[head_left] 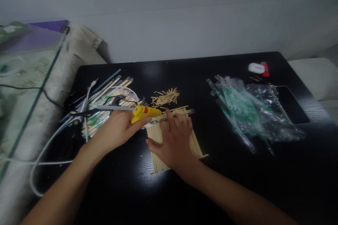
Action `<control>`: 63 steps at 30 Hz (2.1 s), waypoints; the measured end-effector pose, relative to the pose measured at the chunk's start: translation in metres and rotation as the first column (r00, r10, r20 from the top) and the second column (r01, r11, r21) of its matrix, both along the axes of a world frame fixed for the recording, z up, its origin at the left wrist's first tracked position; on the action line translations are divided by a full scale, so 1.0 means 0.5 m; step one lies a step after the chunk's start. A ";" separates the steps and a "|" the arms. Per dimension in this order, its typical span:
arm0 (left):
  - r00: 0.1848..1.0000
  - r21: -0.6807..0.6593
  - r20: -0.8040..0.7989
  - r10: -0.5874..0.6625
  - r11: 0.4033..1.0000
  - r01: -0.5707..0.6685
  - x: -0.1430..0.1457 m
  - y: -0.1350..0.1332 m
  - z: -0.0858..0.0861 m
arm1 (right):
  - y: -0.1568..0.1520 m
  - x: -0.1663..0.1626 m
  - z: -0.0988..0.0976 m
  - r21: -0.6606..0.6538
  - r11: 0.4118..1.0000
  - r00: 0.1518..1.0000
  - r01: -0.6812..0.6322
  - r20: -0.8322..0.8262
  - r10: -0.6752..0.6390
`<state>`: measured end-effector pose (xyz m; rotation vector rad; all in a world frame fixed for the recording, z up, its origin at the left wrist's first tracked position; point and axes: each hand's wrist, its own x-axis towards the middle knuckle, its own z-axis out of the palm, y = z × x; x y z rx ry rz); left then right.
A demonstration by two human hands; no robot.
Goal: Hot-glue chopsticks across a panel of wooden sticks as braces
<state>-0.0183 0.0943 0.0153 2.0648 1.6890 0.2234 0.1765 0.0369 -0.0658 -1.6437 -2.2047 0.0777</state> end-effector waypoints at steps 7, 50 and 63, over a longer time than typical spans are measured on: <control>1.000 -0.042 0.026 -0.003 0.999 0.004 -0.007 -0.005 -0.003 | -0.001 0.000 -0.001 -0.027 1.000 1.000 0.001 0.002 -0.001; 1.000 -0.036 0.020 0.024 0.999 -0.023 -0.008 -0.008 0.005 | 0.001 -0.002 0.007 -0.064 0.998 1.000 0.007 0.018 -0.006; 0.999 -0.019 0.030 0.013 1.000 -0.013 -0.008 -0.005 0.010 | 0.001 -0.001 0.006 -0.026 1.000 1.000 0.009 0.008 -0.008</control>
